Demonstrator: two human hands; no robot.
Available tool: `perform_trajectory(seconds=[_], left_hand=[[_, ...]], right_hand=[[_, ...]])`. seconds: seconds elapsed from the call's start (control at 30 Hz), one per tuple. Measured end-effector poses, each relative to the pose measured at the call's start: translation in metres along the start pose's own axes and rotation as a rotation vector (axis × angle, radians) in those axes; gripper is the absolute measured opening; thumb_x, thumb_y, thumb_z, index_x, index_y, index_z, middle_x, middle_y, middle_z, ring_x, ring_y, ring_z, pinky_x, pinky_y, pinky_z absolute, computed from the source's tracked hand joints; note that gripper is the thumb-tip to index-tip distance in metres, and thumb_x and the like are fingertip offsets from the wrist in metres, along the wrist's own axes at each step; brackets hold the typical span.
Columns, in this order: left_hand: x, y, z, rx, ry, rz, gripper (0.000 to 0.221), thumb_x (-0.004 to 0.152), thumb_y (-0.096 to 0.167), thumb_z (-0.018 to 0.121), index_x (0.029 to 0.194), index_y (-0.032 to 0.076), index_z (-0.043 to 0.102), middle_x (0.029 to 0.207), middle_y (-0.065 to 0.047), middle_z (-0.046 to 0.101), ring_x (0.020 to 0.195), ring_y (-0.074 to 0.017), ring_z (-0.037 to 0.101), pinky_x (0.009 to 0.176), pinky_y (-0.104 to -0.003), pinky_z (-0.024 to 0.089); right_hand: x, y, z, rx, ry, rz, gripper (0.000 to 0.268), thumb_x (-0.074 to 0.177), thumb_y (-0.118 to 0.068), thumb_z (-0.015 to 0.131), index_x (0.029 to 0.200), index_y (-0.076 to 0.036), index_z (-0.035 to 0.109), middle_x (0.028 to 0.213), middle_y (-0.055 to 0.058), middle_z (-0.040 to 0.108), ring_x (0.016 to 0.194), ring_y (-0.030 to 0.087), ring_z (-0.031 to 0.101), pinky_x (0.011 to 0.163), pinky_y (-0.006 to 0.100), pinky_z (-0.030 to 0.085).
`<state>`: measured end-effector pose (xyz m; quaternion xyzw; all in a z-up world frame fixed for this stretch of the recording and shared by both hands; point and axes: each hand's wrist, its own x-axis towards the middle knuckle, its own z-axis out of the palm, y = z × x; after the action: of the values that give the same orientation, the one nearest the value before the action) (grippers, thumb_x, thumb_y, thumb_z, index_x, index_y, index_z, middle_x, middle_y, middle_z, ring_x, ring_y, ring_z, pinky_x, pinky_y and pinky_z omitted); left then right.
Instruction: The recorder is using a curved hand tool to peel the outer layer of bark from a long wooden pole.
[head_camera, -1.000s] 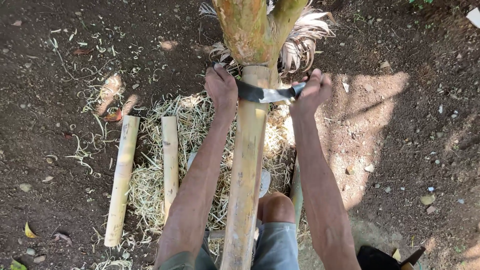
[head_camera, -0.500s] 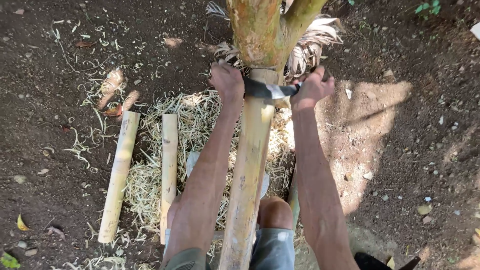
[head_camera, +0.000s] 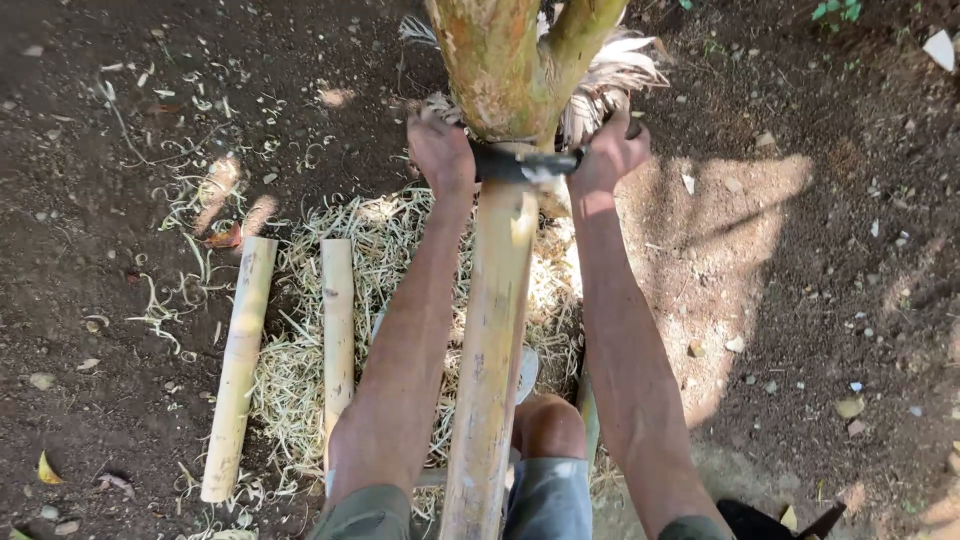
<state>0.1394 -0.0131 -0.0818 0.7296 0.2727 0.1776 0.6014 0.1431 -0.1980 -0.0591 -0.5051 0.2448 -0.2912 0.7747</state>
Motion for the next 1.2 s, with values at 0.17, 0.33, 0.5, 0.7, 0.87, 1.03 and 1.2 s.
perform_trajectory(seconds=[0.17, 0.33, 0.5, 0.7, 0.87, 1.03, 1.2], left_hand=[[0.018, -0.038, 0.033, -0.137, 0.160, 0.297, 0.034, 0.104, 0.021, 0.050, 0.083, -0.004, 0.046, 0.074, -0.024, 0.053, 0.067, -0.0363, 0.051, 0.067, -0.052, 0.045], [-0.007, 0.001, -0.007, 0.026, 0.156, 0.110, 0.029, 0.104, 0.018, 0.047, 0.083, -0.002, 0.051, 0.071, -0.019, 0.057, 0.067, -0.0360, 0.056, 0.069, -0.055, 0.042], [-0.029, -0.002, -0.034, -0.031, 0.037, 0.128, 0.027, 0.102, 0.014, 0.043, 0.082, -0.003, 0.049, 0.069, -0.019, 0.061, 0.061, -0.0347, 0.063, 0.060, -0.051, 0.047], [-0.026, 0.015, -0.026, 0.034, 0.068, 0.120, 0.028, 0.105, 0.016, 0.041, 0.087, -0.004, 0.049, 0.065, -0.018, 0.060, 0.056, -0.0345, 0.063, 0.059, -0.052, 0.045], [-0.015, 0.028, -0.008, 0.011, 0.076, 0.119, 0.029, 0.108, 0.016, 0.040, 0.090, -0.005, 0.049, 0.068, -0.019, 0.059, 0.062, -0.0352, 0.062, 0.068, -0.054, 0.043], [0.003, 0.006, 0.018, 0.014, 0.088, 0.150, 0.020, 0.100, 0.014, 0.042, 0.093, -0.003, 0.050, 0.075, -0.016, 0.060, 0.068, -0.0301, 0.063, 0.067, -0.050, 0.048], [-0.014, 0.037, -0.002, -0.109, 0.016, -0.065, 0.034, 0.109, 0.023, 0.033, 0.093, -0.003, 0.049, 0.074, -0.013, 0.052, 0.065, -0.0257, 0.051, 0.063, -0.047, 0.043]], right_hand=[[0.045, 0.027, 0.010, -0.169, 0.133, 0.109, 0.027, 0.095, -0.019, 0.068, 0.103, -0.002, 0.049, 0.072, 0.007, 0.056, 0.049, 0.016, 0.053, 0.042, 0.034, 0.046], [0.020, 0.009, 0.015, -0.092, 0.082, 0.144, 0.020, 0.095, -0.010, 0.060, 0.103, 0.003, 0.047, 0.075, 0.010, 0.054, 0.051, 0.018, 0.054, 0.041, 0.036, 0.047], [-0.041, -0.027, 0.004, 0.022, 0.192, 0.290, 0.019, 0.091, 0.000, 0.058, 0.107, -0.008, 0.052, 0.070, 0.003, 0.054, 0.048, 0.011, 0.045, 0.040, 0.029, 0.041], [-0.027, 0.004, -0.013, 0.223, 0.015, 0.163, 0.011, 0.097, -0.004, 0.055, 0.105, -0.006, 0.047, 0.064, 0.005, 0.051, 0.045, 0.014, 0.048, 0.038, 0.031, 0.039], [0.010, 0.007, 0.002, 0.020, 0.161, 0.307, 0.008, 0.094, -0.002, 0.056, 0.086, 0.002, 0.057, 0.055, 0.005, 0.051, 0.040, 0.015, 0.047, 0.034, 0.034, 0.040], [0.034, 0.009, 0.018, -0.003, 0.006, 0.159, 0.012, 0.093, -0.001, 0.053, 0.083, 0.003, 0.057, 0.051, 0.006, 0.053, 0.037, 0.016, 0.049, 0.032, 0.032, 0.042], [0.044, 0.018, 0.009, -0.100, -0.167, 0.135, 0.016, 0.098, -0.005, 0.053, 0.089, 0.005, 0.063, 0.058, 0.005, 0.056, 0.041, 0.014, 0.051, 0.037, 0.030, 0.045]])
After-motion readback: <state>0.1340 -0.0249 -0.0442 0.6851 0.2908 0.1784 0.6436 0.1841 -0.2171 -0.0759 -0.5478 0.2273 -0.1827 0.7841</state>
